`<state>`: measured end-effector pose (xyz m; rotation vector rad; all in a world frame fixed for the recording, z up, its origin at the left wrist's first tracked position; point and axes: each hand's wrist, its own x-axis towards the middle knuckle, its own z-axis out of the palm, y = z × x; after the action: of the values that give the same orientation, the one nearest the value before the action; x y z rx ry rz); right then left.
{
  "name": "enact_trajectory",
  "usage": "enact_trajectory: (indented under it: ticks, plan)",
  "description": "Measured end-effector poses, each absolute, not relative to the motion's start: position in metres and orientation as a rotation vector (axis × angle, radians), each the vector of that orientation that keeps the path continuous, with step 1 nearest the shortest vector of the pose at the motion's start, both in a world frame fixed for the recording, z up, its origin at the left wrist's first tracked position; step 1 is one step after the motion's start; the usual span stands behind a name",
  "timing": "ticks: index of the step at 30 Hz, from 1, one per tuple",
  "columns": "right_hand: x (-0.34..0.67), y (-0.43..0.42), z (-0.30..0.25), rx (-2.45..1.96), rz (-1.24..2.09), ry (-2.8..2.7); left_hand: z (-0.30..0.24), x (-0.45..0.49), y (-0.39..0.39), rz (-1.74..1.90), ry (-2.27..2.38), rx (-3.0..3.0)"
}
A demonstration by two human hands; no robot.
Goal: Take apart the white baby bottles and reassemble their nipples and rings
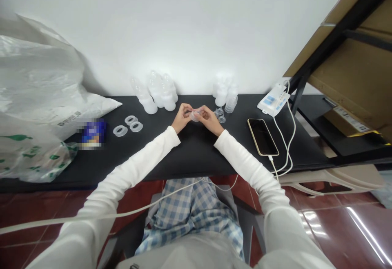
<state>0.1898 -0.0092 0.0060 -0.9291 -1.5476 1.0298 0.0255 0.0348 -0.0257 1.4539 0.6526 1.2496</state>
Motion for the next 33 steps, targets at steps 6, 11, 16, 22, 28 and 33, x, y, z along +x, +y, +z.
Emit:
enact_trajectory:
  ticks: [6,11,16,22,28,33]
  plan:
    - [0.231,-0.006,0.018,-1.076,0.373,-1.275,-0.007,0.081,0.088,1.162,0.826,1.545]
    - [0.258,0.002,0.022,-1.134,0.02,-1.088,0.004,0.148,0.118,1.226,1.028,1.711]
    - [0.271,0.009,0.015,-1.171,-0.053,-1.172,0.007,0.144,0.112,1.166,1.07,1.881]
    - [0.261,0.004,0.014,-1.122,0.371,-1.387,0.011,0.05,0.057,1.167,1.111,2.283]
    - [0.226,-0.017,0.019,-0.97,0.806,-1.716,-0.005,-0.022,0.0,1.02,1.149,2.465]
    - [0.223,-0.021,0.017,-0.956,0.843,-1.833,-0.008,-0.036,-0.006,1.033,1.061,2.309]
